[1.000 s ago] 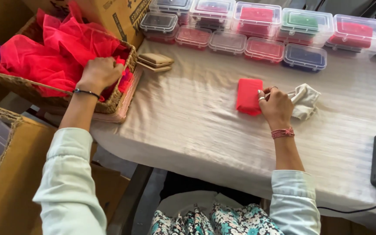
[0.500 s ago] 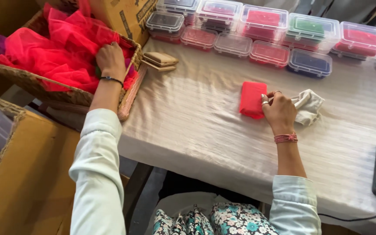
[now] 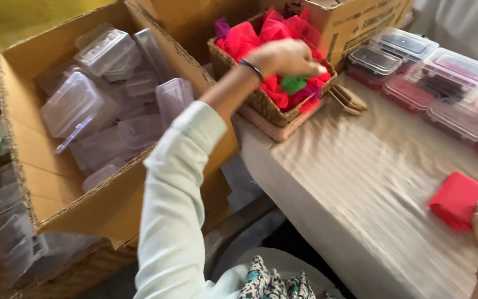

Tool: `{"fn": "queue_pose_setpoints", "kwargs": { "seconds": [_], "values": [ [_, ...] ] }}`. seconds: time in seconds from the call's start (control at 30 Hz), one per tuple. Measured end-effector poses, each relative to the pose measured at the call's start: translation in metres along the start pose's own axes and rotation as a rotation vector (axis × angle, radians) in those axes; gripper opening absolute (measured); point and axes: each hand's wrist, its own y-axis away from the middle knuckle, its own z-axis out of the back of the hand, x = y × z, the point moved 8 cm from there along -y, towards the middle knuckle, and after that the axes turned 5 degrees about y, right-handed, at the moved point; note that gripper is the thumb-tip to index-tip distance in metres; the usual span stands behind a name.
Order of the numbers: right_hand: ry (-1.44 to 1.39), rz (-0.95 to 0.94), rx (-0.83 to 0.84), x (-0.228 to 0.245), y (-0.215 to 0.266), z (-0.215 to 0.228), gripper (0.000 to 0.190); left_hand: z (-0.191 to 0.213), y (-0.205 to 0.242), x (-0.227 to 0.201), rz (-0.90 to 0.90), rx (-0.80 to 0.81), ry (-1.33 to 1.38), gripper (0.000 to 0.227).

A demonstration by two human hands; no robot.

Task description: Wrapping a small wooden block with red tissue paper and placing it in a plastic container.

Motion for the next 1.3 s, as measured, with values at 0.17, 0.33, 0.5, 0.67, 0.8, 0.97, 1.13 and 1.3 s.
{"fn": "queue_pose_setpoints", "kwargs": {
  "seconds": [0.17, 0.33, 0.5, 0.67, 0.8, 0.97, 1.13, 1.3],
  "values": [
    [0.020, -0.070, -0.024, -0.084, -0.021, -0.043, 0.036, 0.078, 0.074, 0.081, 0.105, -0.046, -0.092, 0.072],
    [0.091, -0.042, -0.034, -0.105, -0.025, -0.057, 0.036, 0.058, 0.133, 0.229, 0.405, -0.215, -0.168, 0.081],
    [0.046, -0.037, -0.040, 0.036, 0.010, 0.019, 0.037, -0.118, 0.108, 0.457, 0.417, -0.082, -0.372, 0.082],
    [0.513, -0.113, 0.050, 0.154, 0.029, 0.081, 0.033, -0.174, 0.106, 0.409, 0.323, 0.253, -0.415, 0.062],
    [0.554, -0.208, 0.104, 0.170, 0.030, 0.090, 0.033, -0.154, 0.178, 0.394, 0.803, 0.019, 0.249, 0.082],
    [0.545, -0.181, 0.076, 0.204, 0.037, 0.100, 0.032, -0.116, 0.215, 0.470, 1.073, -0.289, 0.786, 0.084],
    [0.522, -0.176, 0.021, 0.208, 0.039, 0.100, 0.033, -0.028, 0.155, 0.431, 0.496, -0.452, 0.793, 0.085],
    [0.478, -0.219, 0.032, 0.224, 0.041, 0.107, 0.032, -0.024, 0.113, 0.151, -0.234, -0.479, 0.789, 0.126]
  ]
}}
